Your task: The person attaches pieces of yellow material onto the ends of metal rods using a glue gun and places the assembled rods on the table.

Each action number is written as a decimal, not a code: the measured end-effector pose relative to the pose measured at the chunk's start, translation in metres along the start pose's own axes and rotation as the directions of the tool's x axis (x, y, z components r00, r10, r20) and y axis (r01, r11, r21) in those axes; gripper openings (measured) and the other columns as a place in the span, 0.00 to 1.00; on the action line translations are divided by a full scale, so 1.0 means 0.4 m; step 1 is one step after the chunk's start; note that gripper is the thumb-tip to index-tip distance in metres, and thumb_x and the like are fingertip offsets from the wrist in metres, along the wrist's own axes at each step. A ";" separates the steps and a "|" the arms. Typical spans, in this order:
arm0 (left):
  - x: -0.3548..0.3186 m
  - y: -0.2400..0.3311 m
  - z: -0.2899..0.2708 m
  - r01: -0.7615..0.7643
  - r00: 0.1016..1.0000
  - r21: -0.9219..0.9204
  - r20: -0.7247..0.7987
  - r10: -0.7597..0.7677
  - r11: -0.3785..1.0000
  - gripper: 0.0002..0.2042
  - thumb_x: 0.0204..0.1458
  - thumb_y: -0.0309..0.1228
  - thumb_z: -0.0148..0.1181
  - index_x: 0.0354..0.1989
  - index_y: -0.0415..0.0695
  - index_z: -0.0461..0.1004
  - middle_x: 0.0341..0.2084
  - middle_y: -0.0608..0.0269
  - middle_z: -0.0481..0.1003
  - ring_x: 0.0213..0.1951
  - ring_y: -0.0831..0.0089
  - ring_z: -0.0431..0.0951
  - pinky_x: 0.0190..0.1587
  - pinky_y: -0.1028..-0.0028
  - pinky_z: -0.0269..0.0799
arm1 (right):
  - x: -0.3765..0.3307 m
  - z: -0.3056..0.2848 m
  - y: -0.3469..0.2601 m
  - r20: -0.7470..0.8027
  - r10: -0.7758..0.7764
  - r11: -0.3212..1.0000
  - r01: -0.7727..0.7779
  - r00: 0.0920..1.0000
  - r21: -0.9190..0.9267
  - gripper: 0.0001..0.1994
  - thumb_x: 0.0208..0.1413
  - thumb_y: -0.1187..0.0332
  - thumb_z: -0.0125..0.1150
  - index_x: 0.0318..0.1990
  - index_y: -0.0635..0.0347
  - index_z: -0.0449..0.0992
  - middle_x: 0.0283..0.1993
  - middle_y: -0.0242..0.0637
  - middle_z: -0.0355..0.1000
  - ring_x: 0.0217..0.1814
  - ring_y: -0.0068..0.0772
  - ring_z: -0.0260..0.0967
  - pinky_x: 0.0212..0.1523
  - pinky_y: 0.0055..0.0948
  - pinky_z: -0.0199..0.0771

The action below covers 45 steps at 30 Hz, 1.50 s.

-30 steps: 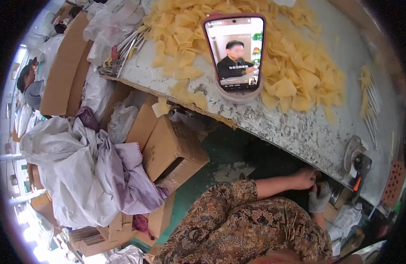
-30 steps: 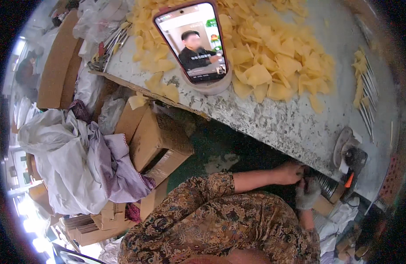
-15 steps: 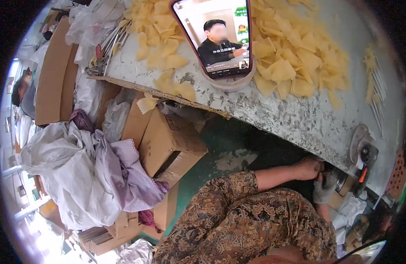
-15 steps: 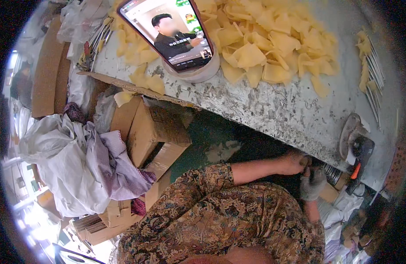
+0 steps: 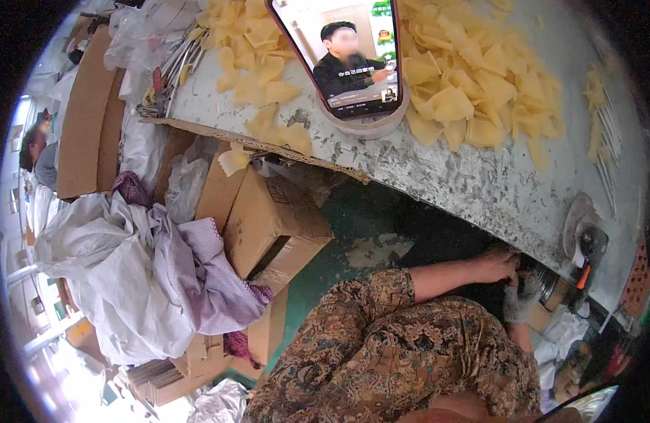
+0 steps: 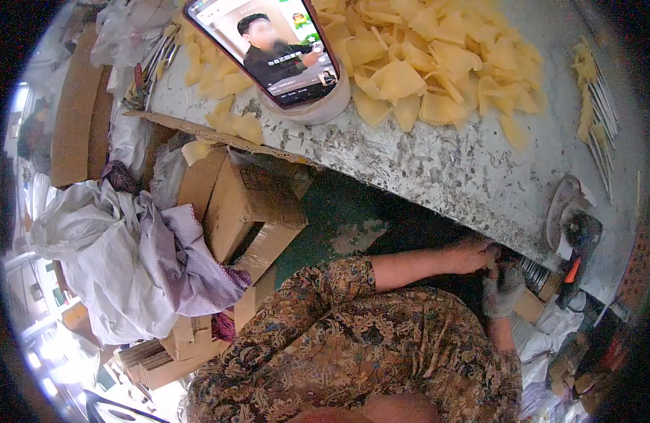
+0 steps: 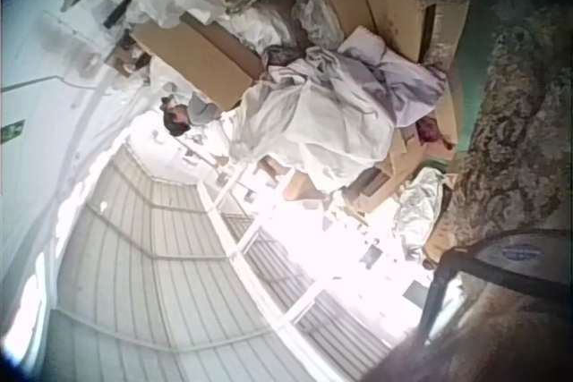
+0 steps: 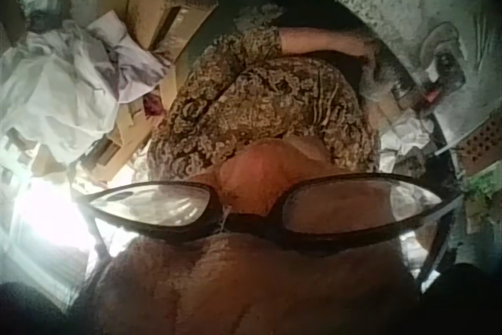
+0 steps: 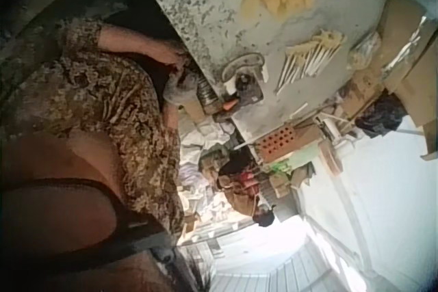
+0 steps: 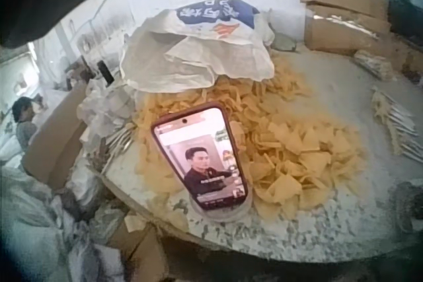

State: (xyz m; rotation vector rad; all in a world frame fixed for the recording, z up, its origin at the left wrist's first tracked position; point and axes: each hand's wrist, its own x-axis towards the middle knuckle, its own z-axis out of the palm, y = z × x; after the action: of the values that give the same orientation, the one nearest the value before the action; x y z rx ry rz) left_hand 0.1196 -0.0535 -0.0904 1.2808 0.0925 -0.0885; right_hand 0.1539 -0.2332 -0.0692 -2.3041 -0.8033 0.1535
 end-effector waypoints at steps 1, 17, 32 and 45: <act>-0.001 -0.011 0.001 -0.145 0.989 0.166 0.021 0.143 0.975 0.13 0.50 0.31 0.48 0.40 0.37 0.70 0.43 0.41 0.68 0.48 0.50 0.67 0.52 0.58 0.61 | -0.002 -0.002 0.005 -0.001 -0.001 1.000 0.001 1.000 0.001 0.07 0.49 0.73 0.57 0.34 0.68 0.70 0.32 0.41 0.68 0.34 0.34 0.63 0.39 0.30 0.65; -0.007 0.013 -0.013 0.198 0.962 -0.033 0.199 -0.187 0.980 0.15 0.43 0.35 0.59 0.37 0.40 0.71 0.30 0.52 0.74 0.31 0.62 0.74 0.35 0.67 0.70 | 0.025 0.003 -0.025 -0.037 -0.122 0.984 0.116 0.992 -0.139 0.07 0.48 0.70 0.59 0.29 0.65 0.69 0.25 0.42 0.65 0.27 0.37 0.64 0.30 0.31 0.64; -0.004 -0.005 -0.005 0.157 0.964 -0.151 0.237 -0.118 0.976 0.08 0.48 0.26 0.50 0.35 0.37 0.67 0.29 0.58 0.75 0.25 0.72 0.73 0.27 0.73 0.71 | 0.018 -0.004 -0.036 -0.033 0.081 0.996 -0.079 0.996 0.042 0.09 0.50 0.70 0.58 0.30 0.68 0.68 0.26 0.40 0.65 0.29 0.32 0.61 0.32 0.29 0.63; -0.003 0.028 -0.013 0.318 0.894 0.158 0.278 -0.351 0.935 0.12 0.53 0.33 0.46 0.34 0.34 0.63 0.19 0.53 0.72 0.16 0.65 0.74 0.19 0.69 0.72 | 0.031 -0.009 -0.068 -0.009 0.021 0.998 -0.022 1.000 -0.065 0.09 0.50 0.70 0.58 0.28 0.69 0.68 0.23 0.45 0.64 0.26 0.40 0.61 0.31 0.32 0.64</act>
State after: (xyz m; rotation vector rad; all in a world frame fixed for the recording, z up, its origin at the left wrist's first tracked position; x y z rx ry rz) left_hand 0.1196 -0.0455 -0.0809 1.3354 0.0448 -0.5941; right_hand 0.1513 -0.2123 -0.0479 -2.3737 -0.7903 0.1291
